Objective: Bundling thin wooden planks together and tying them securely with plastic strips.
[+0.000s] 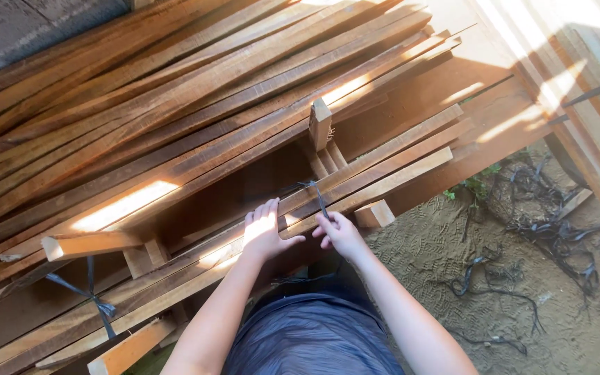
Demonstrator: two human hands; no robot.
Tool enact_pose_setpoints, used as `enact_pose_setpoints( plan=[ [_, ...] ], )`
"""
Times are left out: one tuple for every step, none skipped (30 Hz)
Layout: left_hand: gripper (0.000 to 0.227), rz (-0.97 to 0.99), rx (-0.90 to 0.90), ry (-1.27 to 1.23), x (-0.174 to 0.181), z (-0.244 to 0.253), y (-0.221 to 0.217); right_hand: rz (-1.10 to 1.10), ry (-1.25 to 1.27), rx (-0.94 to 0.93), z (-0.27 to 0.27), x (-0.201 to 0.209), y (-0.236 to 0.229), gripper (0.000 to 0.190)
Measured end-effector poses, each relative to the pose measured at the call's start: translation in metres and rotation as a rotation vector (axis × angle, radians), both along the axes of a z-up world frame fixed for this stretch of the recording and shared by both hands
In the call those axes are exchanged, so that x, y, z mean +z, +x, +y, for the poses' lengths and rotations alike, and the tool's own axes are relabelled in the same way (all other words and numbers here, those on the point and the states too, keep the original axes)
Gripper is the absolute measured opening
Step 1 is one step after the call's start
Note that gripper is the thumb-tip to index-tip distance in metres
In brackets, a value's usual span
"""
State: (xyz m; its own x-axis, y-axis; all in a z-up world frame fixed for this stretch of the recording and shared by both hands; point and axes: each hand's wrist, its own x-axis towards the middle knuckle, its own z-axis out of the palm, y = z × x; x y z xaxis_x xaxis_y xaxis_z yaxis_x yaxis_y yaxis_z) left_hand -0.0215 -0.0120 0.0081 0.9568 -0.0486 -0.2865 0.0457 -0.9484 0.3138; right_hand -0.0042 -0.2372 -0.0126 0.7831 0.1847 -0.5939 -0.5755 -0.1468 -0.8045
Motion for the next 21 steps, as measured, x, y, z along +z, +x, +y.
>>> enact_pose_setpoints(
  plan=[
    [0.116, -0.01, -0.001, 0.002, -0.008, 0.0, 0.0, -0.01, 0.002, -0.001, 0.007, 0.002, 0.007, 0.042],
    [0.1, 0.013, 0.068, -0.052, -0.016, 0.0, 0.001, -0.131, -0.086, -0.027, 0.014, 0.003, 0.014, 0.029],
    [0.087, 0.037, 0.136, -0.107, -0.025, -0.001, 0.001, -0.252, -0.175, -0.053, 0.021, 0.005, 0.019, 0.02],
    [0.087, 0.029, 0.134, -0.106, -0.029, -0.006, 0.001, -0.259, -0.173, -0.056, 0.025, 0.017, 0.016, 0.02],
    [0.066, -0.04, 0.175, -0.252, -0.032, -0.011, 0.0, -0.389, -0.237, 0.08, 0.029, 0.029, 0.01, 0.019],
    [0.051, -0.11, 0.215, -0.397, -0.036, -0.015, -0.002, -0.519, -0.301, 0.216, 0.033, 0.041, 0.005, 0.019],
    [0.051, -0.11, 0.214, -0.4, -0.034, -0.021, -0.004, -0.519, -0.303, 0.216, 0.031, 0.052, -0.005, 0.019],
    [0.042, -0.104, 0.367, -0.6, -0.031, -0.025, -0.007, -0.53, -0.333, 0.36, 0.03, 0.062, -0.015, 0.019],
    [0.033, -0.103, 0.519, -0.801, -0.028, -0.03, -0.005, -0.546, -0.362, 0.504, 0.029, 0.073, -0.021, 0.02],
    [0.033, -0.11, 0.517, -0.806, -0.024, -0.029, -0.004, -0.553, -0.367, 0.504, 0.025, 0.063, -0.027, 0.02],
    [0.033, -0.109, 0.562, -0.845, -0.019, -0.027, -0.007, -0.512, -0.303, 0.528, 0.021, 0.052, -0.034, 0.023],
    [0.041, -0.108, 0.606, -0.884, -0.015, -0.024, -0.009, -0.47, -0.24, 0.551, 0.018, 0.042, -0.042, 0.029],
    [0.041, -0.112, 0.611, -0.884, -0.005, -0.024, -0.015, -0.472, -0.239, 0.557, 0.018, 0.039, -0.038, 0.029],
    [0.045, 0.007, 0.481, -0.748, 0.006, -0.024, -0.022, -0.431, -0.221, 0.374, 0.018, 0.036, -0.033, 0.028],
    [0.049, 0.121, 0.347, -0.61, 0.017, -0.025, -0.026, -0.391, -0.202, 0.187, 0.018, 0.033, -0.028, 0.028],
    [0.049, 0.117, 0.348, -0.61, 0.018, -0.031, -0.032, -0.395, -0.201, 0.189, 0.023, 0.03, -0.017, 0.028],
    [0.042, 0.166, 0.182, -0.524, 0.018, -0.037, -0.039, -0.239, -0.059, 0.157, 0.027, 0.026, -0.009, 0.038],
    [0.035, 0.213, 0.017, -0.436, 0.018, -0.044, -0.046, -0.083, 0.084, 0.125, 0.03, 0.022, -0.001, 0.05],
    [0.035, 0.216, 0.007, -0.437, 0.014, -0.047, -0.051, -0.082, 0.082, 0.115, 0.032, 0.017, 0.001, 0.05],
    [0.037, 0.269, 0.004, -0.454, 0.009, -0.051, -0.055, -0.092, 0.163, 0.033, 0.034, 0.013, 0.003, 0.04],
    [0.04, 0.322, 0.002, -0.473, 0.004, -0.055, -0.06, -0.102, 0.242, -0.047, 0.035, 0.009, 0.005, 0.031]
  ],
)
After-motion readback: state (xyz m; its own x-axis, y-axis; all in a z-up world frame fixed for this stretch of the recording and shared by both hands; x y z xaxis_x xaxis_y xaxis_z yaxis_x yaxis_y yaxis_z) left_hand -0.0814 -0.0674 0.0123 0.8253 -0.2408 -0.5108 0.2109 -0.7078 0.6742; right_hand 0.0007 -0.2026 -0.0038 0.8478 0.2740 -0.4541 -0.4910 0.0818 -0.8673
